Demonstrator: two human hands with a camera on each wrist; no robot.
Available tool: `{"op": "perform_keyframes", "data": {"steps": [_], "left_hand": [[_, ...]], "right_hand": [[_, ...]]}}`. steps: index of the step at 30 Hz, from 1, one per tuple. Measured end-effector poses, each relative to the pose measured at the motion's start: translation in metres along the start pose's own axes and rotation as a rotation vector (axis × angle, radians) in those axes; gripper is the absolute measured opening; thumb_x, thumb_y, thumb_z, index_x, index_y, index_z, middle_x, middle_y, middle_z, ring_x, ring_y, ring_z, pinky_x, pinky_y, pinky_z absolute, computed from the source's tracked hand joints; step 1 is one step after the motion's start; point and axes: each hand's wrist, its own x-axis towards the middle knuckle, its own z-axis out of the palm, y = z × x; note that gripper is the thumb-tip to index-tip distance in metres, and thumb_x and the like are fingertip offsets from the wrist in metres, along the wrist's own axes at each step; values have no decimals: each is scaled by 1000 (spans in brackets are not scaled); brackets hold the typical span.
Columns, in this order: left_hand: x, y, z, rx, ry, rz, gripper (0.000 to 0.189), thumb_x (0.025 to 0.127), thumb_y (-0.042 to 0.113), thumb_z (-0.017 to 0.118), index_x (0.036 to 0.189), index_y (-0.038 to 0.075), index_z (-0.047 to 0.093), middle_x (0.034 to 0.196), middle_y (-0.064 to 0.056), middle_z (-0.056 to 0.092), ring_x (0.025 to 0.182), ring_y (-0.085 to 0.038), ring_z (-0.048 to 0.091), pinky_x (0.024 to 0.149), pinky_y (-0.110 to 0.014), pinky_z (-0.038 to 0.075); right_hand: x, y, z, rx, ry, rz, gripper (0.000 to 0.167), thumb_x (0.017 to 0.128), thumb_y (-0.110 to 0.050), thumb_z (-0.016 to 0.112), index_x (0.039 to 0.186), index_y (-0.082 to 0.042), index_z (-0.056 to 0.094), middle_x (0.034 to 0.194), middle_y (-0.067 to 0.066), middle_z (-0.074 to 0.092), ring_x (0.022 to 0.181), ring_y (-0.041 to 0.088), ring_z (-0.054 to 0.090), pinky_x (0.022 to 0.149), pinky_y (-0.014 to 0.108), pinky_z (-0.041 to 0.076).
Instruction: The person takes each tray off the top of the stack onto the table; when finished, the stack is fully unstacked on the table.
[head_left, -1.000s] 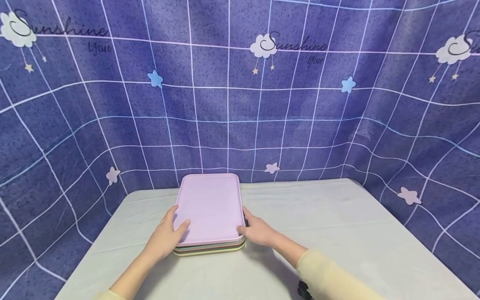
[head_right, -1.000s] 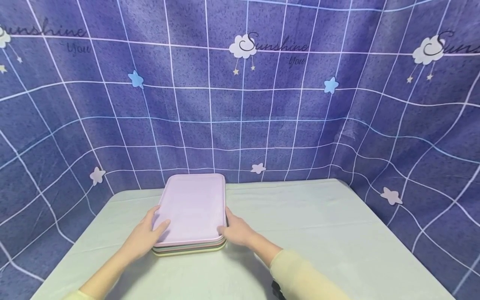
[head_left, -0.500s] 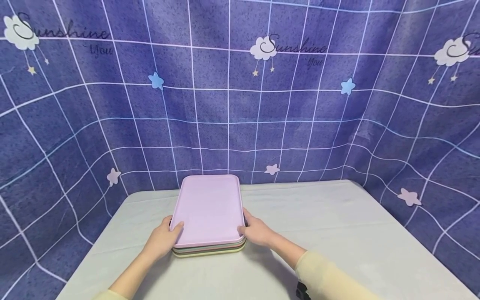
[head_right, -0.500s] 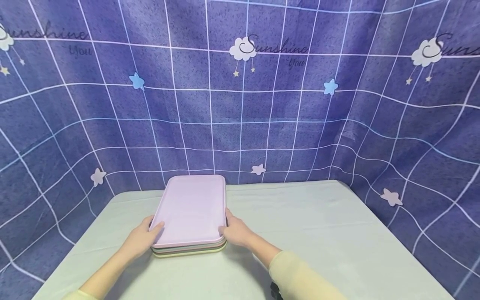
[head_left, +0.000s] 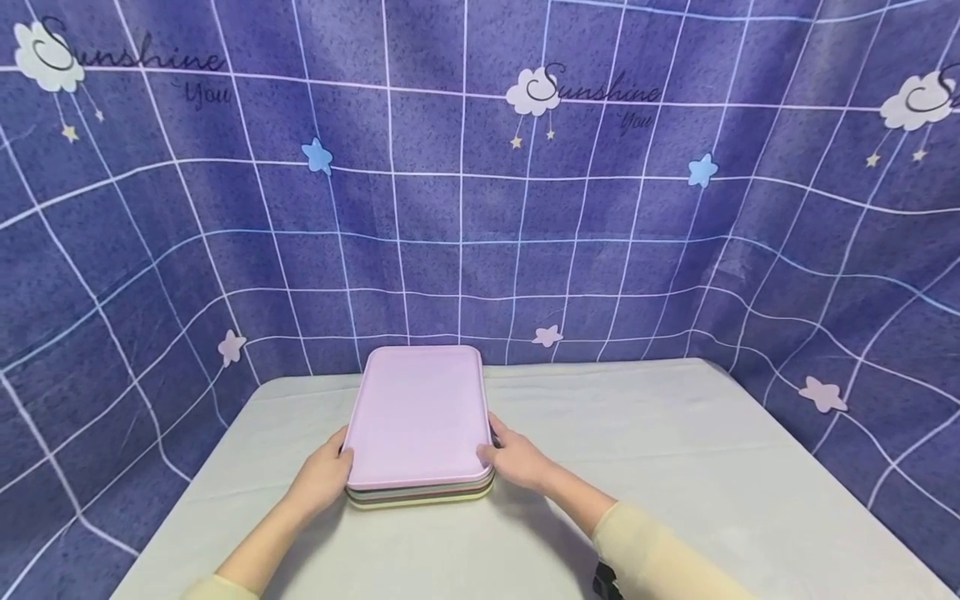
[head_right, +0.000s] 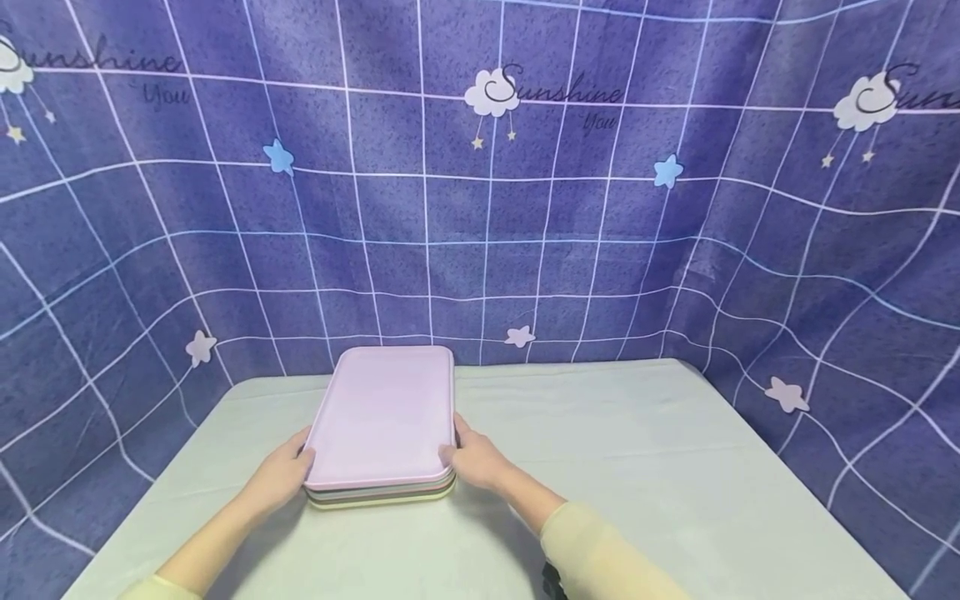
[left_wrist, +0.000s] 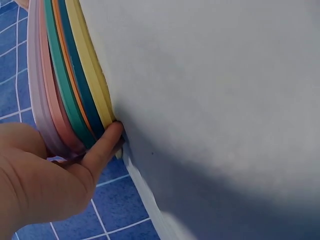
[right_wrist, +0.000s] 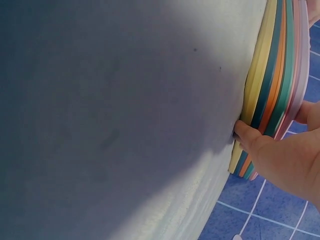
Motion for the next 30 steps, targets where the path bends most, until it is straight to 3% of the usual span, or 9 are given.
{"op": "perform_keyframes", "data": {"steps": [3, 5, 8, 11, 16, 21, 30], "left_hand": [[2, 1, 0, -23, -1, 1, 53, 107, 13, 33, 154, -10, 26, 151, -35, 37, 139, -53, 33, 116, -64, 24], [2, 2, 0, -38, 7, 1, 53, 106, 12, 34, 154, -10, 28, 149, -35, 40, 135, -53, 41, 111, -64, 34], [0, 2, 0, -81, 14, -12, 52, 106, 11, 34, 154, -8, 30, 144, -36, 46, 119, -47, 58, 93, -54, 54], [-2, 1, 0, -136, 14, -30, 52, 106, 10, 34, 154, -8, 29, 139, -38, 49, 106, -39, 64, 72, -43, 60], [-2, -1, 0, -259, 7, -56, 52, 106, 8, 30, 155, -10, 24, 135, -42, 48, 104, -40, 65, 73, -46, 63], [-1, -2, -2, -382, -13, -93, 52, 107, 8, 27, 156, -9, 21, 128, -41, 52, 100, -36, 66, 73, -48, 62], [-3, -4, -5, -455, 0, -107, 51, 107, 7, 29, 153, -13, 24, 123, -38, 57, 96, -31, 68, 75, -47, 62]], "right_hand": [[1, 1, -1, 1, 8, 7, 73, 97, -25, 57, 159, -2, 27, 148, 27, 48, 140, 44, 41, 117, 56, 30], [1, 2, -1, 1, 11, 5, 73, 97, -27, 57, 159, -1, 27, 148, 27, 48, 140, 44, 40, 117, 56, 30], [0, 3, -1, -3, 17, 3, 71, 99, -29, 56, 158, 0, 29, 148, 28, 47, 140, 44, 40, 117, 56, 30], [-1, 4, -1, -5, 22, -9, 65, 102, -28, 52, 157, 1, 31, 150, 27, 45, 141, 45, 38, 118, 56, 28], [-1, 6, -3, -7, 24, -19, 58, 107, -26, 46, 156, 0, 32, 154, 26, 41, 142, 46, 35, 119, 57, 25], [0, 7, -3, -43, 28, -48, 57, 105, -19, 48, 156, 2, 32, 151, 26, 43, 141, 45, 38, 119, 55, 27], [0, 7, -2, -73, 31, -74, 57, 104, -15, 50, 155, 3, 33, 147, 28, 47, 138, 46, 41, 117, 55, 31]]}}
